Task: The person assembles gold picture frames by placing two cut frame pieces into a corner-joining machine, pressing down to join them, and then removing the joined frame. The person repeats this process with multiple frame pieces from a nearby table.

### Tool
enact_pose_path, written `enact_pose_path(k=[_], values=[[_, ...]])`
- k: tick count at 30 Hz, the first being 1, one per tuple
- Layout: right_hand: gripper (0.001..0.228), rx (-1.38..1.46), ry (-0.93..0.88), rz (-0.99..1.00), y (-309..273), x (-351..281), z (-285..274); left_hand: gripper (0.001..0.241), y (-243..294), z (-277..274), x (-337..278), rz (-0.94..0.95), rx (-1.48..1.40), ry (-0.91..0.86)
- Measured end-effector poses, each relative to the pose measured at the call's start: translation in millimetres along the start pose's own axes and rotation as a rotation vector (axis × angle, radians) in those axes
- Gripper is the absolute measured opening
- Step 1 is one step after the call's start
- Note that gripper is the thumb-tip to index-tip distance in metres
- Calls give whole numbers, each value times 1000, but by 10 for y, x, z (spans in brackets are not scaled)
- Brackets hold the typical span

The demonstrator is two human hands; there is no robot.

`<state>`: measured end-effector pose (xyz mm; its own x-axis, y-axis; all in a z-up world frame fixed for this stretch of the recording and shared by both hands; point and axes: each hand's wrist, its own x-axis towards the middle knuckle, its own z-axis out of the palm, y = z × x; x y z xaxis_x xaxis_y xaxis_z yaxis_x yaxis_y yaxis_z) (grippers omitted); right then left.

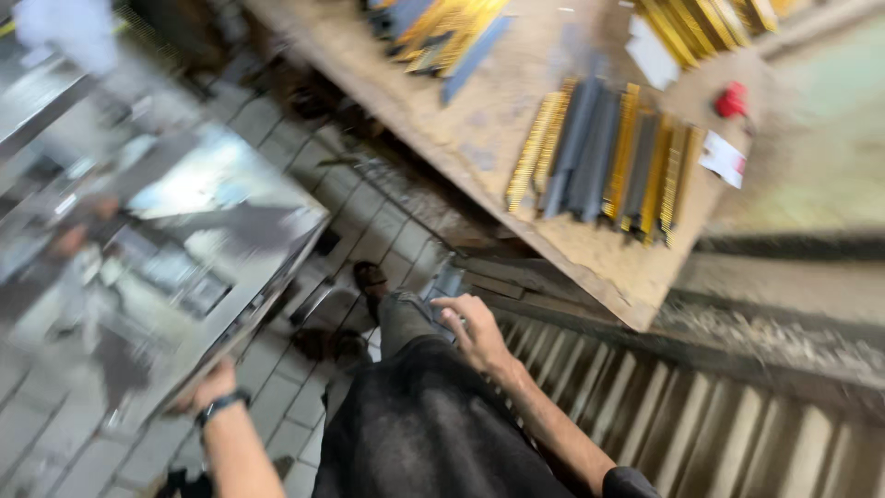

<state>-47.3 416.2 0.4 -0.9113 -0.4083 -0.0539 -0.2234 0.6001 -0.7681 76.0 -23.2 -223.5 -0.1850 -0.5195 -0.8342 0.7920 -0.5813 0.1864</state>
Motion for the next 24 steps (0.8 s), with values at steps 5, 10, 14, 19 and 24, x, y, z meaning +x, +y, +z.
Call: enact_pose_path(k=[5, 10, 14, 19, 24], values=[[25, -134, 418, -120, 319, -43, -548, 90, -43, 38, -18, 10, 176, 84], [56, -252, 909, 165, 1434, 12, -1883, 58, -774, -74, -1188, 945, 1291, 83], [64, -122, 978, 561, 2474, 46, -3028, 37, -1943, 118, -2408, 1302, 1558, -625], [76, 218, 780, 947, 3198, 287, -3353, 48, -3888, 793, -3074, 817, 1602, -1480], [79, -206, 551, 839, 3237, 682, -3210, 90, -5450, 819, -3394, 716, 2285, -1835]])
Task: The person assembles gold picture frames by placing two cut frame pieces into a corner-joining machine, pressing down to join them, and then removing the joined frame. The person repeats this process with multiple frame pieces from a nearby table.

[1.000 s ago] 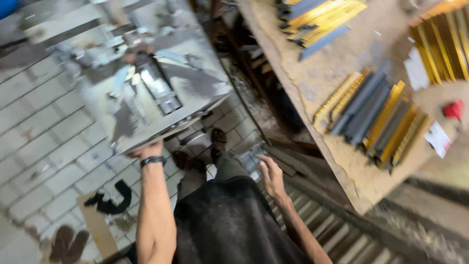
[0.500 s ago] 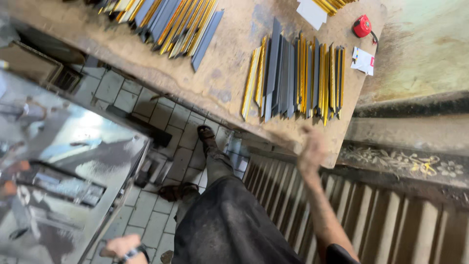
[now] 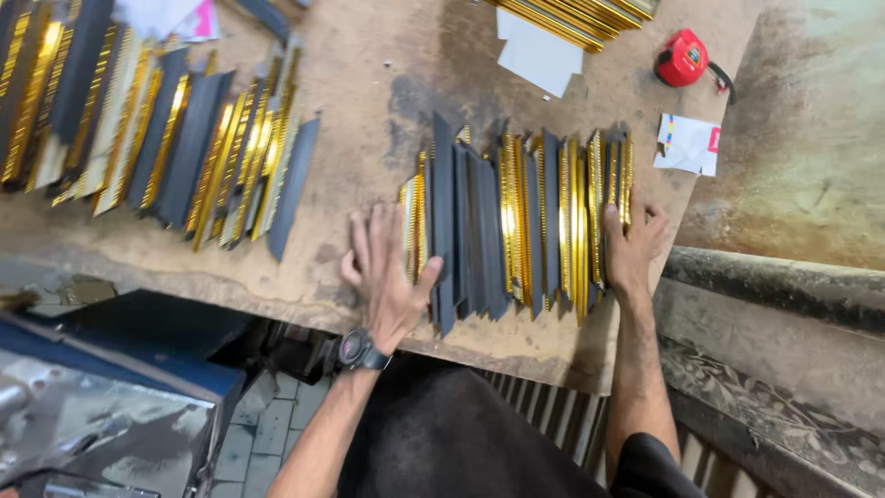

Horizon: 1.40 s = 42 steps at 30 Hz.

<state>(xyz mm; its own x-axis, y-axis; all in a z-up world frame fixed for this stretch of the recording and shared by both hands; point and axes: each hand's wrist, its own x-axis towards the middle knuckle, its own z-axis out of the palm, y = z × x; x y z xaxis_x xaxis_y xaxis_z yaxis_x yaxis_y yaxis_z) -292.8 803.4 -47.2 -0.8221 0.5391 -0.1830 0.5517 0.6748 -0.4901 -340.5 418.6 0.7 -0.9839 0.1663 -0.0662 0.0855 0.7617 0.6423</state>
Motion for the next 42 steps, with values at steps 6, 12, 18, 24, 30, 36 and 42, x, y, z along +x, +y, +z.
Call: enact_pose_path(k=[6, 12, 18, 24, 30, 36, 42], values=[[92, 34, -95, 15, -40, -100, -42, 100, 445, 782, 235, 68, 127, 22], [85, 79, -74, 29, -176, 186, -114, 89, 660, 1222, 530, 41, 142, 22], [60, 196, 7, -362, -170, 376, -248, 87, 825, 1172, 484, 10, 175, 47], [66, -441, 588, -577, -382, 96, -370, 60, 406, 504, 445, 142, -165, 406], [42, -410, 227, -472, -633, -128, -230, 52, -943, -819, 925, -123, 616, 491], [27, -205, 114, -323, -832, -160, -262, 60, -1256, -1235, 887, -183, 629, 564], [24, -187, 189, -413, -699, -98, -199, 45, -1386, -1321, 951, -210, 414, 499]])
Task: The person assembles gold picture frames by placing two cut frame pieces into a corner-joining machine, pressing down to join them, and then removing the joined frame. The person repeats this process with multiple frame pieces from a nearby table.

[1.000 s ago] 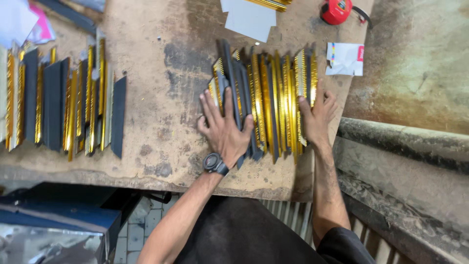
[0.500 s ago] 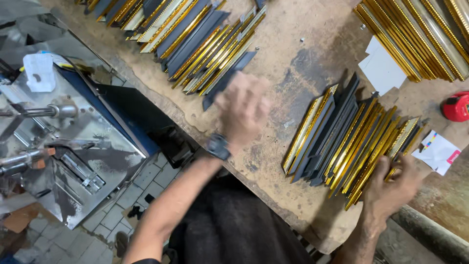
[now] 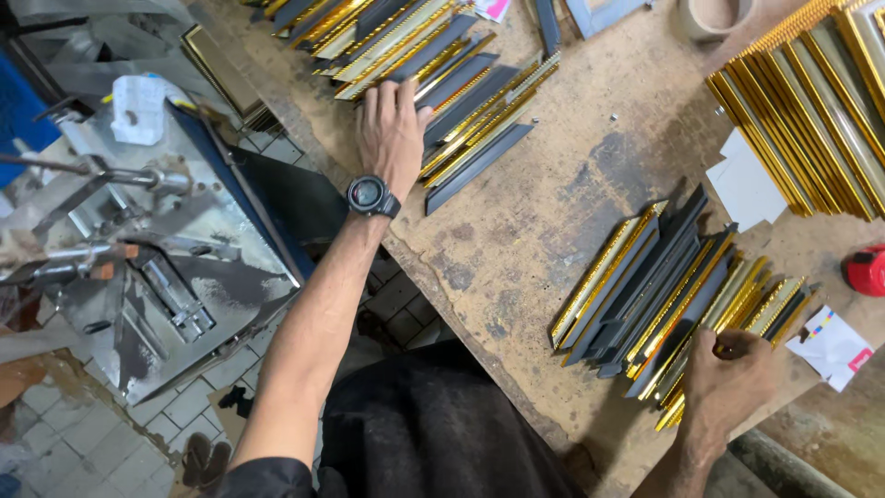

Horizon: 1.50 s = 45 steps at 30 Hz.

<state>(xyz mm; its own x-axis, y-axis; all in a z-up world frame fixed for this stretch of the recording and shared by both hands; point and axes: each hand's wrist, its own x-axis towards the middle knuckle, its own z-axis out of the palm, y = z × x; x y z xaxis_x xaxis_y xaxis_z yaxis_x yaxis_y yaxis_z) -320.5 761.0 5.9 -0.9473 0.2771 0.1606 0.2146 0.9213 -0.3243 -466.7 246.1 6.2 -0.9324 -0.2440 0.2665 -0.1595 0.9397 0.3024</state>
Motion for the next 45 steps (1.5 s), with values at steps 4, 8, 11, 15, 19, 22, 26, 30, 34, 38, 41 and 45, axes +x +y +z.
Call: enact_pose_path(k=[4, 8, 11, 15, 19, 22, 26, 30, 34, 38, 41, 45], values=[[27, -58, 28, -88, 175, 32, 73, 56, -141, 13, 171, 60, -63, 88], [40, 127, 0, -24, 249, 94, 160, 31, -143, 83, 209, -25, -111, -92], [35, 262, 5, 71, 219, 103, 104, 21, -100, 48, 132, 14, -43, -13], [35, 519, 120, 121, -68, 151, -57, 19, -137, -125, -18, 57, -191, 320], [31, 913, 102, 141, -640, 39, -198, 29, -224, -400, -741, -162, -541, 238], [42, 1114, -115, 142, -1309, -52, -110, 31, -403, -640, -1585, -212, -512, 294], [53, 950, -466, -233, -2297, -502, 129, 30, -997, -1003, -2587, -344, -306, 342], [41, 682, -567, -790, -3272, -1178, 139, 25, -1958, -1495, -3426, -387, 3, 430], [32, 623, -544, -1206, -4208, -1893, 341, 31, -2746, -1723, -4077, -501, 235, 364], [45, 421, -508, -1459, -5026, -2499, 982, 30, -3172, -1766, -4097, -520, 328, 280], [42, 356, -421, -1411, -5224, -2829, 1421, 29, -3462, -1754, -3790, -514, 322, 295], [36, 239, -254, -1320, -5418, -2873, 1794, 29, -3670, -1591, -3500, -561, 134, 386]])
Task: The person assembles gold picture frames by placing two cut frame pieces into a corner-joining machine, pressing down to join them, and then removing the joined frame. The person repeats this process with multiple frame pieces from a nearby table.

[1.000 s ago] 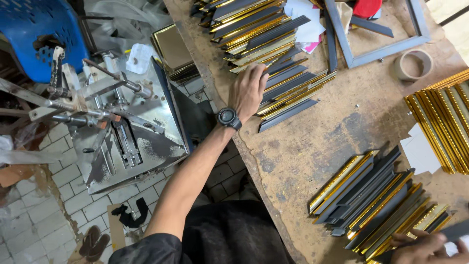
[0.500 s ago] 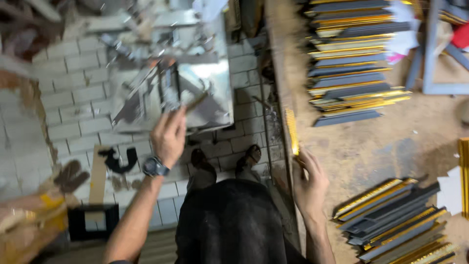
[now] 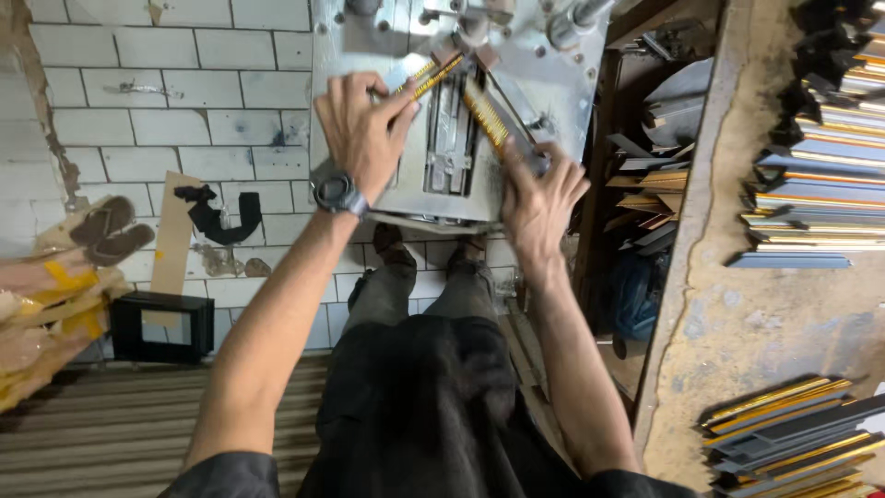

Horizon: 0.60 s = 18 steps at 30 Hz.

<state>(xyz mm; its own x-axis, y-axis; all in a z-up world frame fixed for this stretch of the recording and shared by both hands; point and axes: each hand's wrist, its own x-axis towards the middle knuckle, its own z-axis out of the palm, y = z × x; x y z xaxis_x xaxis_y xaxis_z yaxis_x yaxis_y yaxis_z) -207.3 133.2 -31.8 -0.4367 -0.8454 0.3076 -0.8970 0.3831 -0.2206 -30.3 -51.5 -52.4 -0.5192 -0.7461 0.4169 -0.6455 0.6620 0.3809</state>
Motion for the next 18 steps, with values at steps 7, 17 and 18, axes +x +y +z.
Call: enact_pose_path(k=[7, 17, 18], values=[[30, -6, -19, -2, 95, 313, 269, 34, -112, 109, -187, 70, -27, -80], [31, -51, -15, -10, 124, 303, 315, 31, -94, 34, -54, 92, -56, -96], [31, -54, -3, -16, 142, 296, 344, 30, -109, 58, -83, 88, -60, -98]])
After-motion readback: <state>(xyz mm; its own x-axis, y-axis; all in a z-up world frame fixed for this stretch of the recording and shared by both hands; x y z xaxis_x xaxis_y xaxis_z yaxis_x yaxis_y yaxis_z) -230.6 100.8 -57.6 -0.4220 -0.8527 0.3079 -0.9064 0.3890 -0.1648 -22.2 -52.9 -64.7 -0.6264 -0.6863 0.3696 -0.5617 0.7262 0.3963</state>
